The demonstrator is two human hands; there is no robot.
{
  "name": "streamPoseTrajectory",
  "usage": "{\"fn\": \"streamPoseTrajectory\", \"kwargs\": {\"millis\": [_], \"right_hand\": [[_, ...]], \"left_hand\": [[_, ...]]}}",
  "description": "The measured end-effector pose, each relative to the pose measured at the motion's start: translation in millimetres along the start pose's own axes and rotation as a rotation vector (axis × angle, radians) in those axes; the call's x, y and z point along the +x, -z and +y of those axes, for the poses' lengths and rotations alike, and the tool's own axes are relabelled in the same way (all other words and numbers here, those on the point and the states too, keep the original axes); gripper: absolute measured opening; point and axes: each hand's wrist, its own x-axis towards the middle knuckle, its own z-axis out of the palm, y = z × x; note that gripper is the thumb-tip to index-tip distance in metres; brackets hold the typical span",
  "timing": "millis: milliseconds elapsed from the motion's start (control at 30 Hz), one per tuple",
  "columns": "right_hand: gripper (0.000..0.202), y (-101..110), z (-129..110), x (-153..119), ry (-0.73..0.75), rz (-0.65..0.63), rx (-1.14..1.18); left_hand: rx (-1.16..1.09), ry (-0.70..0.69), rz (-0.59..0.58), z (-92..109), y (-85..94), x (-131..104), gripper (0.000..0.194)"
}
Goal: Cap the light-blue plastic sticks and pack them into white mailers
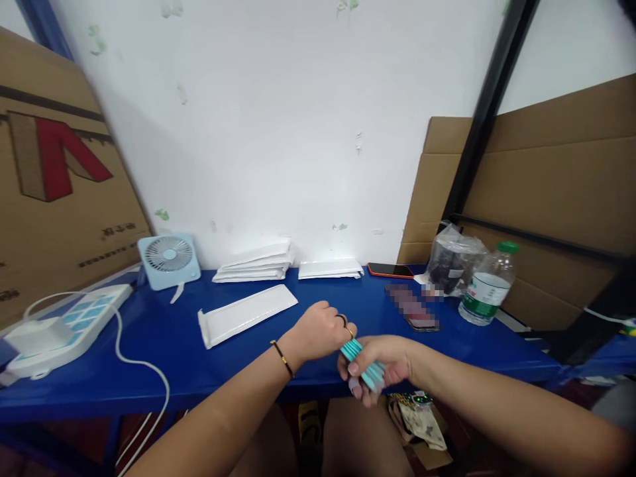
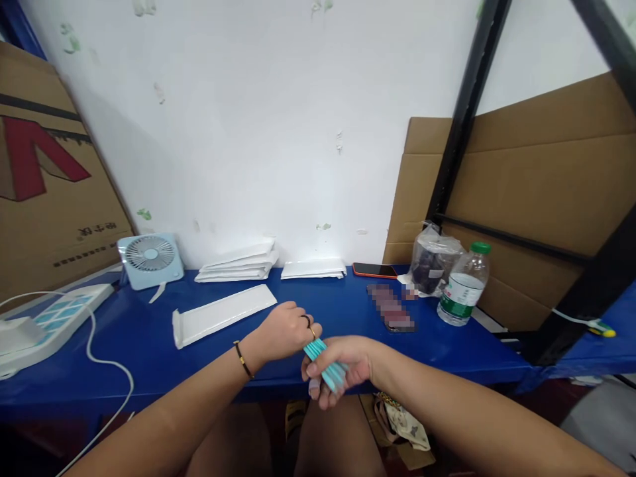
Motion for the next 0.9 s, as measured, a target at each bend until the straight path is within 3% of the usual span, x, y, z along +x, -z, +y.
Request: {"fn": "streamPoseTrajectory", "kwargs": {"millis": [67, 133, 167, 233, 300, 333, 367, 400, 567, 667, 767, 833, 900], "right_hand": [[0.027, -4, 8, 4, -0.016, -0.105, 0.183], [0.029, -6, 14, 6, 0.018, -0.060, 0.253], [0.029, -5, 15, 5, 0.043, -0.007, 0.248], [0.029, 0, 16, -1, 0.099, 0.104, 0.200], [0.030, 8, 15, -8, 0.140, 0.176, 0.162], [0.030, 12, 15, -12, 0.157, 0.200, 0.158], [0.031, 15, 14, -15, 0.172, 0.220, 0.161], [0.031, 19, 14, -19, 0.189, 0.240, 0.164], [0.033, 30, 10, -30, 0.282, 0.290, 0.147], [0.033, 32, 7, -34, 0.308, 0.327, 0.097], [0.034, 32, 5, -34, 0.307, 0.404, -0.002], [0.034, 32, 4, -33, 0.298, 0.434, -0.092], [0.035, 31, 4, -31, 0.283, 0.455, -0.205]], "left_hand": [[-0.017, -0.080, 0.054, -1, -1.3, -6, 0.021], [-0.066, 0.048, 0.113, -11, -6.5, -17, 0.019], [-0.088, 0.203, 0.144, -18, -10.9, -25, 0.025], [-0.103, 0.643, 0.152, -37, -23.0, -46, 0.056], [-0.160, 1.006, -0.008, -54, -36.8, -70, 0.078], [-0.228, 1.099, -0.111, -59, -42.5, -81, 0.085], [-0.313, 1.103, -0.187, -61, -46.7, -91, 0.087], [-0.378, 1.066, -0.189, -61, -48.8, -99, 0.086], [-0.896, 0.727, -0.054, -42, -34.8, -119, 0.056], [-1.048, 0.712, -0.151, -41, -27.5, -121, 0.048], [-0.773, 0.913, -0.149, -44, -28.1, -116, 0.060], [-0.501, 1.062, -0.150, -42, -29.1, -109, 0.082], [-0.368, 1.174, -0.248, -37, -28.2, -101, 0.104]]}}
